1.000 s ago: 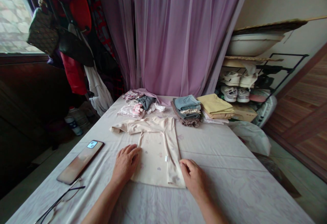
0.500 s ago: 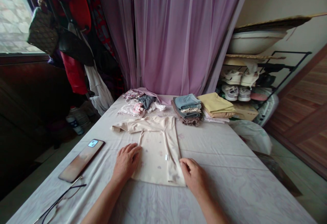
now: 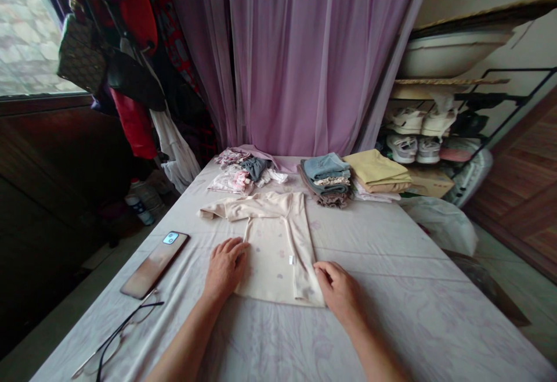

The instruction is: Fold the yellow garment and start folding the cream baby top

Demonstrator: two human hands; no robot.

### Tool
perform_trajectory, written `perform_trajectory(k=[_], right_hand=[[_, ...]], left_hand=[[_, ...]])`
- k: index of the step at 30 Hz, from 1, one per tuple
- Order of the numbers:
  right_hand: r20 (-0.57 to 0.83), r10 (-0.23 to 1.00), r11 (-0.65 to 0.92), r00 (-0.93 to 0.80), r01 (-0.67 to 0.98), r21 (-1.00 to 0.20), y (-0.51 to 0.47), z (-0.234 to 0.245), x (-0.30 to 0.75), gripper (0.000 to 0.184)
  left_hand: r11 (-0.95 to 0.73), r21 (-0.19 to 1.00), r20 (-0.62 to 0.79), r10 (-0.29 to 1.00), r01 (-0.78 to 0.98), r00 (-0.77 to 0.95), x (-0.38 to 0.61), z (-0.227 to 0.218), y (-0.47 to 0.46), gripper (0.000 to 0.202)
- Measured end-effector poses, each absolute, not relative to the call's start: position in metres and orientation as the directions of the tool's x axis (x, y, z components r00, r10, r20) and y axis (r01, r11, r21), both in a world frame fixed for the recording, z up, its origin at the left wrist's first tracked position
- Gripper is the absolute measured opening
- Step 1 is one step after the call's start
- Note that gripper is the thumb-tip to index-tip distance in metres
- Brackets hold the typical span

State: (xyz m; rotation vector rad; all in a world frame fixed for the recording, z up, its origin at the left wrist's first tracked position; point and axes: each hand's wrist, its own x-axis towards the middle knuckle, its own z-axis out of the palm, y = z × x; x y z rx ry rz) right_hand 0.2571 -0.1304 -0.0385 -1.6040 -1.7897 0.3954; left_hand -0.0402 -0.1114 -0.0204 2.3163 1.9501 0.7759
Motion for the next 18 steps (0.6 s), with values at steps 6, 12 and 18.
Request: perform_trajectory(k=[6, 12, 18], right_hand=[[0.272, 0.962, 0.2, -0.029, 0.751, -0.629, -0.1285, -0.0392, 0.2619, 0.034], [0.306, 0.952, 0.209, -0.004, 0.738, -0.641, -0.1288, -0.0389, 0.2598, 0.032], [0.305, 0.952, 0.197, 0.015, 0.734, -0.65, -0.1298, -0.0371, 0.2584, 0.032]], left_hand=[[-0.21, 0.304, 0.321, 0.941, 0.929, 0.108, -0.0391, -0.0161, -0.1119, 0.032], [-0.207, 0.299, 0.319, 0.942, 0.932, 0.107, -0.0401, -0.0181, -0.1103, 0.034], [-0.209, 0.311, 0.335, 0.937, 0.927, 0.099, -0.041, -0.0213, -0.1093, 0.034]])
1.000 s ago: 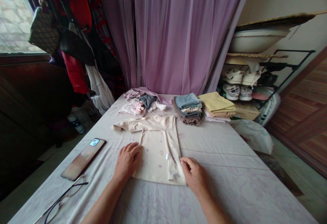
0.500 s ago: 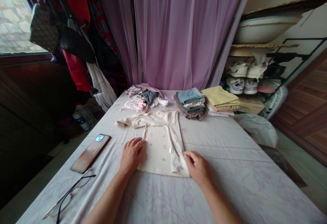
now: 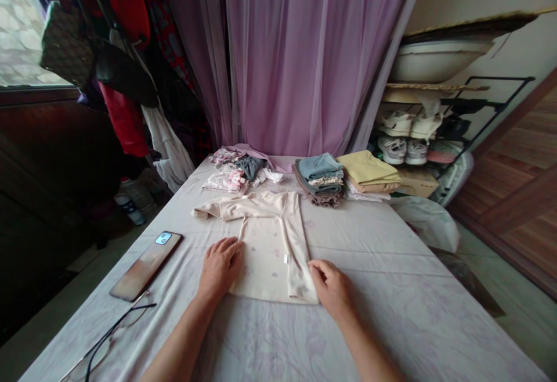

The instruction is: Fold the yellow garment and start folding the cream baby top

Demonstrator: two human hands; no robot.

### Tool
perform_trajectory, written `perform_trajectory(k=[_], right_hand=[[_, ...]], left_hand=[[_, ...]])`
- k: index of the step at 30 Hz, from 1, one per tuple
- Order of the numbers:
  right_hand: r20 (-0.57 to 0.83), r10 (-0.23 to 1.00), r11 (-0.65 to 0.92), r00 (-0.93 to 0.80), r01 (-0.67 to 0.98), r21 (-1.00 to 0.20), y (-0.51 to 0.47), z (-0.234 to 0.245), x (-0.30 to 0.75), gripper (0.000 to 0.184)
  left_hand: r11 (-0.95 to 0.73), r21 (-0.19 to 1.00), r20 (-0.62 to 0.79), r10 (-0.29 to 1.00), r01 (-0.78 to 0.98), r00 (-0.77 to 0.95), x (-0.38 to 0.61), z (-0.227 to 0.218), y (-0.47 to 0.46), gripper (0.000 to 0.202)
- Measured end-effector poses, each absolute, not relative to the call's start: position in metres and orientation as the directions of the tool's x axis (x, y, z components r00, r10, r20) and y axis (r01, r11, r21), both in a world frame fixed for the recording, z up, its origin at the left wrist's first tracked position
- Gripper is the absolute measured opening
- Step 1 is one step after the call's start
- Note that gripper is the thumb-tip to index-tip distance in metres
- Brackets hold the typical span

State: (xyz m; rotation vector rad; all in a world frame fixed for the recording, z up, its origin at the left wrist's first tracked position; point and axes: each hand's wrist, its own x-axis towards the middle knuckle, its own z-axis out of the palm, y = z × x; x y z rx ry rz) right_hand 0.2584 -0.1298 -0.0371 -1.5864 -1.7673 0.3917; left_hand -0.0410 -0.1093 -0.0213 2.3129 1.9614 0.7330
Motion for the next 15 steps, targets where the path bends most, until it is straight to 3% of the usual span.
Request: perform_trajectory(k=[15], right_hand=[[0.357, 0.931, 0.2, 0.077, 0.709, -0.676, -0.1319, -0.0391, 0.251, 0.033]], left_hand=[[-0.228, 0.335, 0.37, 0.924, 0.914, 0.094, -0.0435, -0.0254, -0.1103, 0.032]])
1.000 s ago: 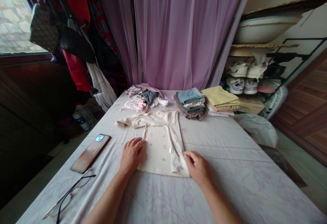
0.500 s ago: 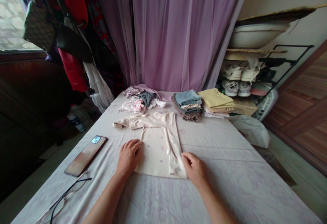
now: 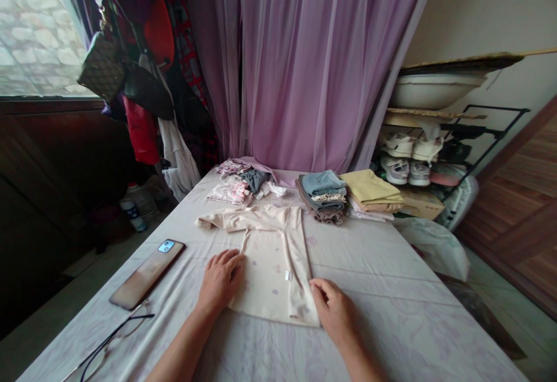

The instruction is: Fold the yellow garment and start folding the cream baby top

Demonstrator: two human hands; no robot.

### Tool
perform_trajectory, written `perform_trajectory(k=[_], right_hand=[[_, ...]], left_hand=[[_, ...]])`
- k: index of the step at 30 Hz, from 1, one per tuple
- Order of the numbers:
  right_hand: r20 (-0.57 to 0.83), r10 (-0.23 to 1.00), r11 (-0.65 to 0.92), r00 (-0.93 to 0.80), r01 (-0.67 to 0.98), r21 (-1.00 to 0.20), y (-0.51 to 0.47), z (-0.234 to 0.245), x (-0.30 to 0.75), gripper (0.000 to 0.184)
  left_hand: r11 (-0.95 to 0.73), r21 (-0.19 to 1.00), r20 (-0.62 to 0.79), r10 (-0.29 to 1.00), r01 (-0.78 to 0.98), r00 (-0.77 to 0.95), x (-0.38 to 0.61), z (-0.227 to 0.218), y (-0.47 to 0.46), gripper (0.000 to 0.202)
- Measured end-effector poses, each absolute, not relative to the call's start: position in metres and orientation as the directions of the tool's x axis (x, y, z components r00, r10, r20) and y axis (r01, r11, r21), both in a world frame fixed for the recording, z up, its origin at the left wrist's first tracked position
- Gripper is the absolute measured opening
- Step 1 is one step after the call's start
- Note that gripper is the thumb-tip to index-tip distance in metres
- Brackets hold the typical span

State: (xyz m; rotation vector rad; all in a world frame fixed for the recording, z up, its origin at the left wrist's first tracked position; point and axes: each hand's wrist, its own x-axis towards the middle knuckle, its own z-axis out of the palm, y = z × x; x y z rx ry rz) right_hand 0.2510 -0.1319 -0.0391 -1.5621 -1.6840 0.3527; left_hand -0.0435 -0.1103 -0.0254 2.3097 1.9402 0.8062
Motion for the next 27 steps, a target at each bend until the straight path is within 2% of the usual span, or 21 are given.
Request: perform_trajectory(k=[12, 21, 24, 27], right_hand=[[0.297, 0.955, 0.188, 0.013, 0.749, -0.636, -0.129, -0.037, 0.259, 0.034], [0.299, 0.952, 0.157, 0.067, 0.732, -0.663, -0.135, -0.027, 0.254, 0.034], [0.335, 0.939, 0.182, 0.072, 0.722, -0.668, -0.135, -0.024, 0.254, 0.033], [0.44, 0.894, 0.252, 0.089, 0.711, -0.657, -0.135, -0.01, 0.256, 0.033]], left_hand=[[-0.204, 0.319, 0.326, 0.94, 0.925, 0.095, -0.039, -0.018, -0.112, 0.031], [-0.201, 0.309, 0.326, 0.941, 0.93, 0.095, -0.036, -0.016, -0.113, 0.031], [-0.198, 0.31, 0.321, 0.943, 0.93, 0.094, -0.036, -0.015, -0.113, 0.031], [-0.198, 0.315, 0.317, 0.944, 0.928, 0.094, -0.037, -0.016, -0.112, 0.03]])
